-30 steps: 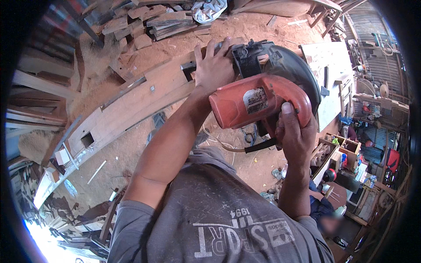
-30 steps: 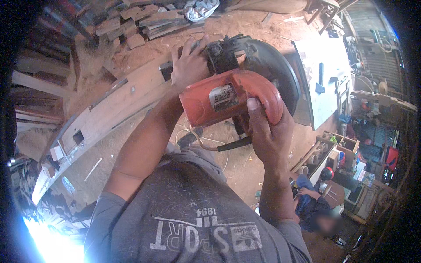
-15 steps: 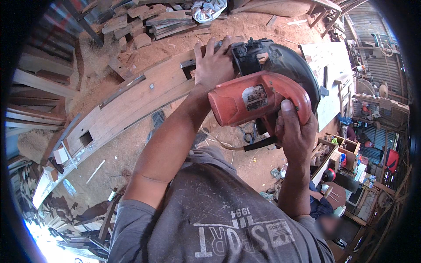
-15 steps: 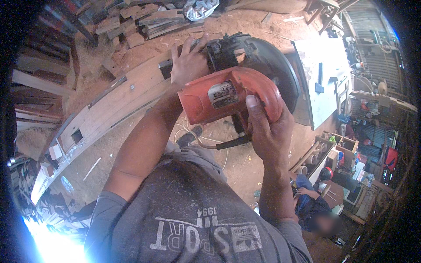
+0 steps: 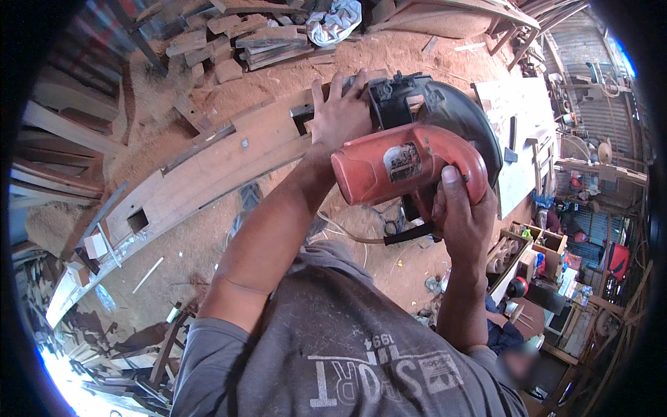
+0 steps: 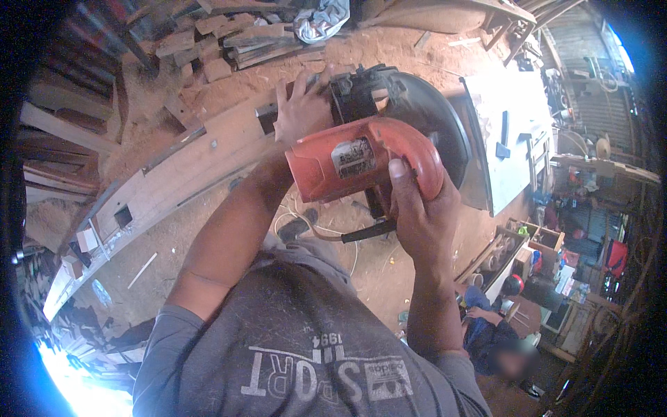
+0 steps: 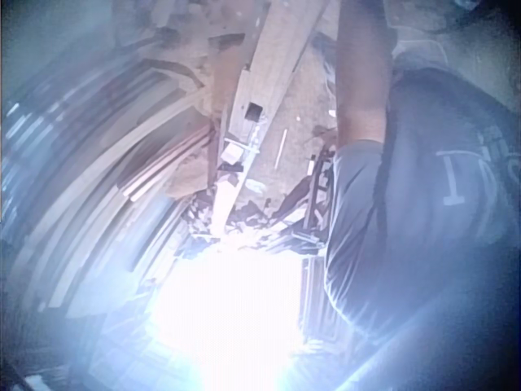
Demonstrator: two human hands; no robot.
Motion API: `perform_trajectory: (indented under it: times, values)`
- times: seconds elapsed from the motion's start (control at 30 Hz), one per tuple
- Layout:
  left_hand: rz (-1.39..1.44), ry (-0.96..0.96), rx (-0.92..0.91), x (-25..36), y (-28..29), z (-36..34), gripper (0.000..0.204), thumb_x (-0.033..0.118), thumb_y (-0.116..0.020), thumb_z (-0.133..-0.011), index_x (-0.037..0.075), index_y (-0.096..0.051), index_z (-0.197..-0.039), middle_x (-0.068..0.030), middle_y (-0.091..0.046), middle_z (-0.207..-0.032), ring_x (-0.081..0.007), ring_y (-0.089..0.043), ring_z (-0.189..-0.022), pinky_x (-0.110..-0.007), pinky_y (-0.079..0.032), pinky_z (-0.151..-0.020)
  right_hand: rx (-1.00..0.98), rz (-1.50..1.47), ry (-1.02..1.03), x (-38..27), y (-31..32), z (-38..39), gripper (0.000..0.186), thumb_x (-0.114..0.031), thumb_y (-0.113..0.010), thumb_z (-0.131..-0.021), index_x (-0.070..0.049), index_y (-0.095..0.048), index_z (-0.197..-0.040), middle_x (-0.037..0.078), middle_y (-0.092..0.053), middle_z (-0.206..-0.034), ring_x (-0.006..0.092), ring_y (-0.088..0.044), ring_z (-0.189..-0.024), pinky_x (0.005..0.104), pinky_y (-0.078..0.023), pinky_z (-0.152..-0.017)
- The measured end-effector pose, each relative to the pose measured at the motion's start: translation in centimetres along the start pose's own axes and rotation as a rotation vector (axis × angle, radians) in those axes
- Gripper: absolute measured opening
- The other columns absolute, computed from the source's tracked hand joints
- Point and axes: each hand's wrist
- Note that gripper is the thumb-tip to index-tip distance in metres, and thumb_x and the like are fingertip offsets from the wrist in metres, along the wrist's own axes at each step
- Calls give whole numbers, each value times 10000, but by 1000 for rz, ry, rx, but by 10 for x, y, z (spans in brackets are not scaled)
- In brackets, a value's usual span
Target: The person measures and marks a wooden plank with a ruler and pencil, then uses a circular saw to cut the plank. They sand the cut piece with an electric sander, apply glue to the edges, and hammer the pieces together to assemble a small wooden structure.
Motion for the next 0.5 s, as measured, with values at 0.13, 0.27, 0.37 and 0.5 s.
perform_trajectory:
  times: [0.13, 0.27, 0.37, 0.5]
  values:
    - [47, 0, 20, 0, -4, -1, 524, 428, -553, -1018, 229, -620, -1498, -15, -425, -1689, -362, -338, -1554, -706, -159, -1227, -4, -10, -10, 1, 0, 0, 194, -173, -586, -1105, -16, -693, -1144, -32, -574, -684, 38, -499, -559, 221, -372, -510]
    - [24, -11, 27, 0, -1, -1, 515, 439, -560, -1014, 238, -627, -1483, -32, -434, -1678, -361, -360, -1532, -701, -183, -1211, -5, -26, -35, 2, 0, -1, 192, -170, -584, -1109, -18, -693, -1156, -38, -570, -685, 33, -494, -564, 217, -368, -515]
    - [18, -16, 10, 1, 3, -1, 521, 447, -566, -1009, 231, -625, -1479, -46, -436, -1668, -358, -358, -1523, -699, -200, -1198, -11, -33, -32, 1, 0, -2, 191, -168, -582, -1112, -21, -694, -1160, -42, -572, -693, 30, -493, -572, 214, -366, -520]
    - [26, -17, -2, -1, 3, -1, 556, 464, -576, -1001, 217, -605, -1498, -53, -426, -1668, -357, -330, -1532, -699, -200, -1195, -10, -48, -20, 0, -2, -3, 187, -165, -585, -1111, -23, -698, -1157, -44, -573, -706, 29, -495, -585, 212, -370, -528]
Point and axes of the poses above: each hand's wrist, its own z-axis away from the middle knuckle, its own y-axis out of the back of the hand, x = y × z
